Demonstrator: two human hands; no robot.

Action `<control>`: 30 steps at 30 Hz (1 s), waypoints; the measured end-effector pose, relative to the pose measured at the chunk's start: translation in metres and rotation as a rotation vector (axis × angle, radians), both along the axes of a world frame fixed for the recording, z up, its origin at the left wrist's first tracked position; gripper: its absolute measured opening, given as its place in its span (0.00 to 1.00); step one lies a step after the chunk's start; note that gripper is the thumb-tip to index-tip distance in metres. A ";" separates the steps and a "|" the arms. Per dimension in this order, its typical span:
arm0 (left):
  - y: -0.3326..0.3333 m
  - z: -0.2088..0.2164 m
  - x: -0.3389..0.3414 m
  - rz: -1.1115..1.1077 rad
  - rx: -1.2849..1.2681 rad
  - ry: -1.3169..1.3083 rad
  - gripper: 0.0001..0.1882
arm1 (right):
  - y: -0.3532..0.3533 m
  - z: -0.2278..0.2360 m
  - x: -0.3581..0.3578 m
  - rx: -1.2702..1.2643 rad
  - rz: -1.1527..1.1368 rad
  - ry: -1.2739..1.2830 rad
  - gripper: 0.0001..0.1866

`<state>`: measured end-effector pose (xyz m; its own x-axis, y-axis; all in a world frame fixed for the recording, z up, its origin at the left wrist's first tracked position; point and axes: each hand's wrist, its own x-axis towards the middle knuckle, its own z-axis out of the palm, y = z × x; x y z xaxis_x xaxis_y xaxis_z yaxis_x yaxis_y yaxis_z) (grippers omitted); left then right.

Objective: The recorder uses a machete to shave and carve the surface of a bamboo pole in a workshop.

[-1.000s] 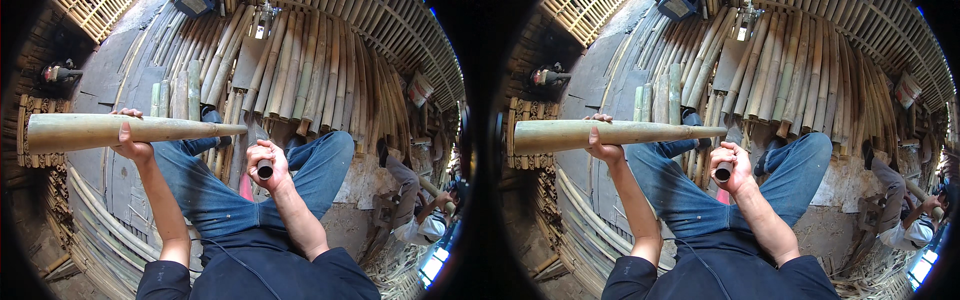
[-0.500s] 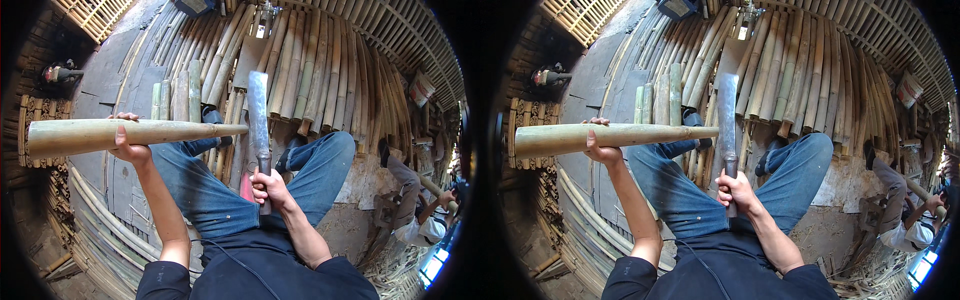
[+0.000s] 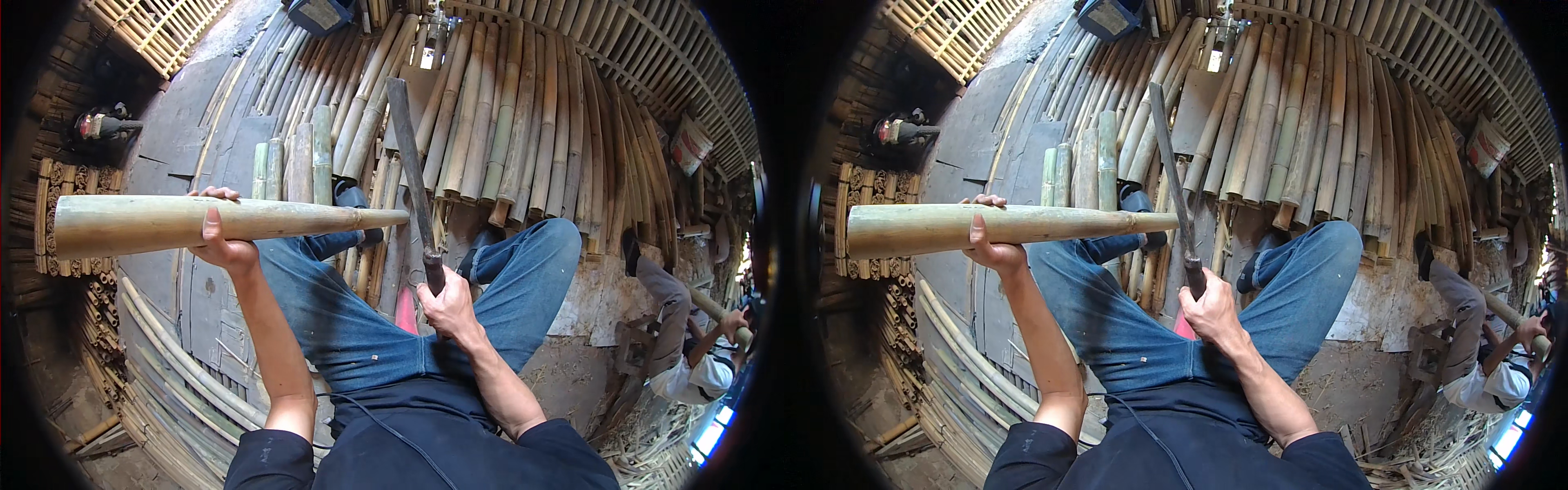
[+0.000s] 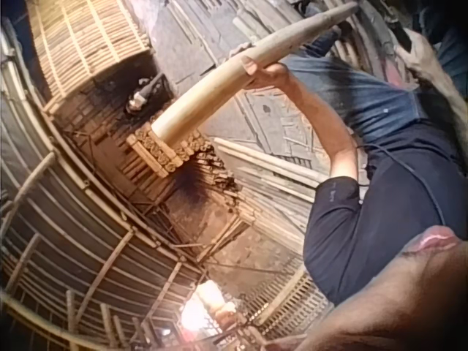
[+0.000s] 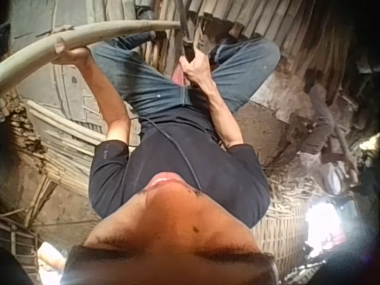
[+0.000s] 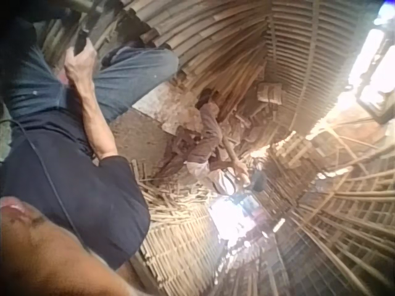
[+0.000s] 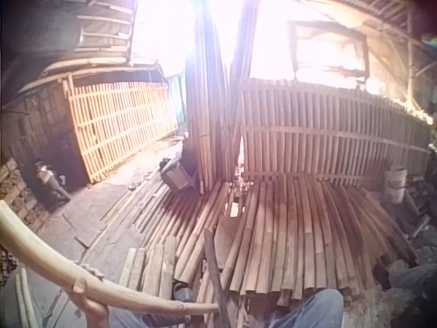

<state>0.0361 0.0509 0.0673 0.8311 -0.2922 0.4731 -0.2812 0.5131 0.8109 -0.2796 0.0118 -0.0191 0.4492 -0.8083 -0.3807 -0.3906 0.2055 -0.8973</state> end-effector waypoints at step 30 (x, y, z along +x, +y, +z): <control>-0.013 0.000 0.002 0.131 0.048 -0.063 0.24 | -0.020 0.015 0.002 -0.094 0.106 -0.382 0.26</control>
<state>0.0378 0.0378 0.0671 0.8329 -0.2069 0.5132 -0.3939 0.4297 0.8125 -0.2774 -0.0079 -0.0044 0.6266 -0.7733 -0.0964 -0.0399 0.0918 -0.9950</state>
